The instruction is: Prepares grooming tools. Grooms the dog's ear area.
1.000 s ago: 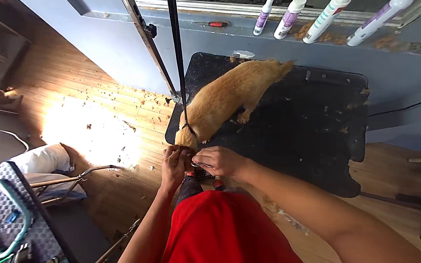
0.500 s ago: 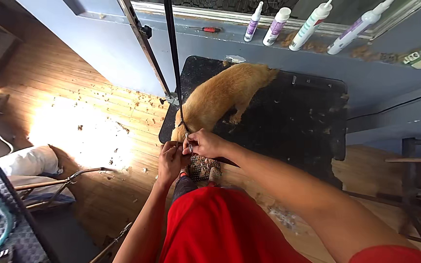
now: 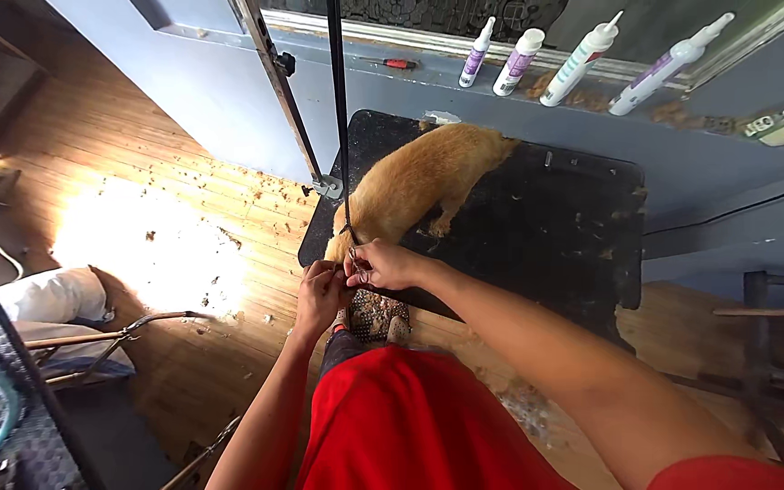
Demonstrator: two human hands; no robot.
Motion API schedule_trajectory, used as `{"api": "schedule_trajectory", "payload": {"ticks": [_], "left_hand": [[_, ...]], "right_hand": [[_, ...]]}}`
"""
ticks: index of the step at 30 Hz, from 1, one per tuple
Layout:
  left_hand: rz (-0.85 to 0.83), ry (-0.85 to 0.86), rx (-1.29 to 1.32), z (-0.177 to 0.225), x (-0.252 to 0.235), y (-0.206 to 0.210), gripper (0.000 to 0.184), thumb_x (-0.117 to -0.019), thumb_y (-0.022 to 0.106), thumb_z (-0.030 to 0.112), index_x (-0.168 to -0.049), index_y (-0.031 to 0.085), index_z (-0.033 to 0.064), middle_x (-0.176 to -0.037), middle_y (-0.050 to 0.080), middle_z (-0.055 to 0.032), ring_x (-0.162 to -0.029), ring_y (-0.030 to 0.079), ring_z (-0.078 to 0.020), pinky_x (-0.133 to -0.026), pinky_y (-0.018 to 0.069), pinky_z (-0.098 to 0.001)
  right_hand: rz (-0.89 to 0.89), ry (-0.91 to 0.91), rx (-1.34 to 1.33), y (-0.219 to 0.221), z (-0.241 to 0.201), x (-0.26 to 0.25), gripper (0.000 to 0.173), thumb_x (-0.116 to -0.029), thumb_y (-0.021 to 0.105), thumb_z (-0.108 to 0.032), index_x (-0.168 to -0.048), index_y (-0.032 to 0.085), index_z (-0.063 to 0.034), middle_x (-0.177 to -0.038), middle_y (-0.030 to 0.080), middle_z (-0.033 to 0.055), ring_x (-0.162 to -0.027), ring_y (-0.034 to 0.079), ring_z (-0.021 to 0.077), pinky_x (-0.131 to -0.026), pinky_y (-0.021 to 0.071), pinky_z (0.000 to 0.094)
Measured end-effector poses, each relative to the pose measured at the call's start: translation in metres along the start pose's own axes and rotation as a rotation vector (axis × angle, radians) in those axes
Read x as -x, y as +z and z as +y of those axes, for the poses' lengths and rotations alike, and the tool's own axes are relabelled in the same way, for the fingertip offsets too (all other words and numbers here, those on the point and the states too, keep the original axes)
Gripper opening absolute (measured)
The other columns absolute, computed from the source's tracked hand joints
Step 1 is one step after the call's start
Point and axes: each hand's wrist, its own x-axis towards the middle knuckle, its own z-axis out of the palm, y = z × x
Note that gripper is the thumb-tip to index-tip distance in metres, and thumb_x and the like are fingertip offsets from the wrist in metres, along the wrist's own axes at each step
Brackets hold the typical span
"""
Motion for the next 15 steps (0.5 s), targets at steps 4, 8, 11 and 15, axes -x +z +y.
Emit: {"api": "schedule_trajectory", "payload": {"ticks": [4, 8, 11, 15], "left_hand": [[-0.041, 0.035, -0.014, -0.001, -0.005, -0.001, 0.024, -0.1001, 0.058, 0.016, -0.089, 0.078, 0.0083, -0.117, 0.069, -0.0028, -0.114, 0.06, -0.0194, -0.1, 0.048, -0.0423], [-0.025, 0.03, -0.012, -0.003, -0.01, -0.002, 0.025, -0.1006, 0.058, 0.017, -0.087, 0.077, 0.0075, -0.116, 0.069, -0.0029, -0.113, 0.06, -0.019, -0.1, 0.0487, -0.0415], [-0.033, 0.033, -0.032, -0.002, -0.013, -0.004, 0.027, -0.1016, 0.057, 0.021, -0.087, 0.077, 0.0083, -0.115, 0.069, -0.0024, -0.113, 0.061, -0.0194, -0.099, 0.0485, -0.0436], [-0.049, 0.047, -0.099, -0.008, -0.016, -0.001, 0.029, -0.1022, 0.058, 0.026, -0.089, 0.076, 0.0082, -0.118, 0.069, -0.0024, -0.115, 0.06, -0.0209, -0.1, 0.0496, -0.0458]], "right_hand": [[0.323, -0.039, -0.209, 0.025, 0.017, -0.001, 0.03, -0.0856, 0.084, -0.032, -0.08, 0.069, -0.006, -0.07, 0.067, 0.0016, -0.064, 0.063, 0.0097, -0.063, 0.0538, 0.0335], [0.571, -0.217, 0.042, 0.035, 0.018, 0.006, 0.034, -0.0965, 0.072, -0.033, -0.079, 0.068, -0.0038, -0.067, 0.063, 0.0054, -0.064, 0.063, 0.0143, -0.062, 0.0536, 0.0342], [0.587, -0.454, 0.203, 0.044, 0.026, 0.014, 0.025, -0.1009, 0.067, -0.023, -0.09, 0.072, -0.0013, -0.081, 0.071, 0.0081, -0.079, 0.071, 0.0162, -0.075, 0.0604, 0.032], [0.274, -0.467, 0.447, 0.046, 0.027, 0.014, 0.017, -0.0971, 0.063, -0.01, -0.109, 0.073, -0.0025, -0.098, 0.073, 0.0114, -0.093, 0.072, 0.0241, -0.085, 0.0603, 0.0389]]}}
